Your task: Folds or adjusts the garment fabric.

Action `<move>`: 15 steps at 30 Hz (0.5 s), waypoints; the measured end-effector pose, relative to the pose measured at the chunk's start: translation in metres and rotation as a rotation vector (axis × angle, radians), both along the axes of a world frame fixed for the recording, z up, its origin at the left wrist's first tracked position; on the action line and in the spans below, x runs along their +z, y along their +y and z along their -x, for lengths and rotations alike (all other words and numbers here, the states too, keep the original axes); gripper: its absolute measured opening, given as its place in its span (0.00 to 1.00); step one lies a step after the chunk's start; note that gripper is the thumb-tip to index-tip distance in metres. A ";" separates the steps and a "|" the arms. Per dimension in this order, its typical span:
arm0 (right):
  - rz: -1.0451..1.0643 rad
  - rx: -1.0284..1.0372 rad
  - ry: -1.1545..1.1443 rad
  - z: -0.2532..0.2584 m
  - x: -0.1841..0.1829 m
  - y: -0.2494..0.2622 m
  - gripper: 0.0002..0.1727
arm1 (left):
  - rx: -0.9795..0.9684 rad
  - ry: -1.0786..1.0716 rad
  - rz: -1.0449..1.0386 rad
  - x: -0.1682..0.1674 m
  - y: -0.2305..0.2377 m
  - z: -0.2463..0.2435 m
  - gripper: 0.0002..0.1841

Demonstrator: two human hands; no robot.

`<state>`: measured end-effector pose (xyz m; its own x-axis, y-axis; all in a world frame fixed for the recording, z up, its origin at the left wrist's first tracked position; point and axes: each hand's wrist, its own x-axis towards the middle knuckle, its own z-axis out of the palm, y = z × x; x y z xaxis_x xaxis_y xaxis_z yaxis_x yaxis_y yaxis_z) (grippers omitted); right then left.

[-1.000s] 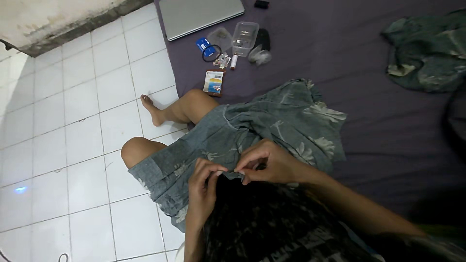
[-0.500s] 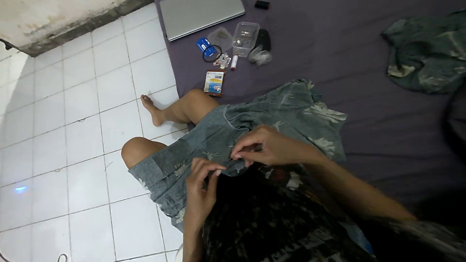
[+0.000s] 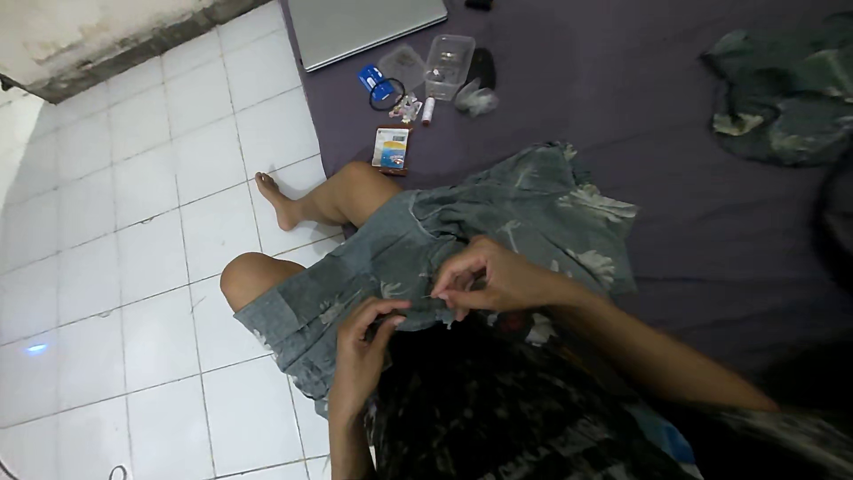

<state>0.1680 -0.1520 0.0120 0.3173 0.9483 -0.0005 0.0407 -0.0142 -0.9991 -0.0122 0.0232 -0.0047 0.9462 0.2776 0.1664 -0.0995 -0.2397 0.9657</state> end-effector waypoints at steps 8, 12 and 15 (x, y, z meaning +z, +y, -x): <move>-0.004 -0.017 -0.102 -0.003 0.003 0.001 0.08 | -0.079 -0.024 -0.042 0.000 0.001 -0.002 0.08; -0.008 -0.030 -0.123 -0.002 0.003 0.000 0.08 | -0.058 -0.034 0.010 -0.001 0.000 0.000 0.05; -0.023 -0.026 -0.158 -0.001 0.002 -0.002 0.09 | 0.082 -0.050 0.043 -0.001 -0.009 -0.004 0.02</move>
<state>0.1688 -0.1536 0.0143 0.3361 0.9390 0.0730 0.1971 0.0056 -0.9804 -0.0077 0.0137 -0.0057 0.9108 0.3616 0.1992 -0.1296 -0.2075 0.9696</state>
